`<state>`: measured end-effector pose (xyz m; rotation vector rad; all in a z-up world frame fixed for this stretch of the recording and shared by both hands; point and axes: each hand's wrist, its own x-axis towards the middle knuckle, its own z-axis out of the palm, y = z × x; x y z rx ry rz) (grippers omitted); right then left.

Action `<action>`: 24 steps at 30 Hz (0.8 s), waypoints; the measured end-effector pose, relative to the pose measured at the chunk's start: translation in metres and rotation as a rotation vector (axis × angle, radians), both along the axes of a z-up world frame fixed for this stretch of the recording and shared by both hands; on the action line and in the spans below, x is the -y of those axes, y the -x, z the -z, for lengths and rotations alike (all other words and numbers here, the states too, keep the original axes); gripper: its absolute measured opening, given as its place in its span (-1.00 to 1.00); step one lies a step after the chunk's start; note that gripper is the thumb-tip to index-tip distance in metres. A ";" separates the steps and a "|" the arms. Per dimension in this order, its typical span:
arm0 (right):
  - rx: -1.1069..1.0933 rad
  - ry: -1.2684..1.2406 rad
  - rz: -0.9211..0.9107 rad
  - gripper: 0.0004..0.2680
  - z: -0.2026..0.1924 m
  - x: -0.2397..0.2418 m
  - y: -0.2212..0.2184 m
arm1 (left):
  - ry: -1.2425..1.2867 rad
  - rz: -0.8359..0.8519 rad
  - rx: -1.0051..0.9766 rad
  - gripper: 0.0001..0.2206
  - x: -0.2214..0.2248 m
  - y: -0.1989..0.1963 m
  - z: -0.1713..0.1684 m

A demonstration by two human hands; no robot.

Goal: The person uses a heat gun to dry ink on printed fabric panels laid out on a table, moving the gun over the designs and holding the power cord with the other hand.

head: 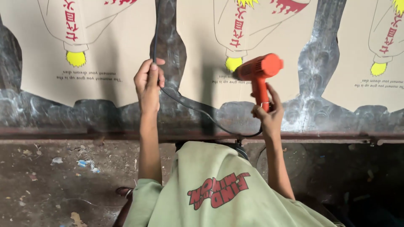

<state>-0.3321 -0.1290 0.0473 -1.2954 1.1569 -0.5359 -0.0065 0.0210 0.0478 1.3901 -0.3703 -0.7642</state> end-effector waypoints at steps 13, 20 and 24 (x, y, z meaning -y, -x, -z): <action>0.034 0.061 0.029 -0.44 0.017 -0.014 0.046 | -0.033 -0.116 0.006 -0.78 0.017 0.058 0.000; 0.118 -0.058 -0.078 -0.42 0.041 0.060 0.002 | -0.034 -0.179 0.033 -0.77 0.022 0.063 0.008; 0.154 0.143 -0.056 -0.42 0.056 0.128 -0.052 | -0.074 -0.273 0.039 -0.77 0.025 0.051 0.006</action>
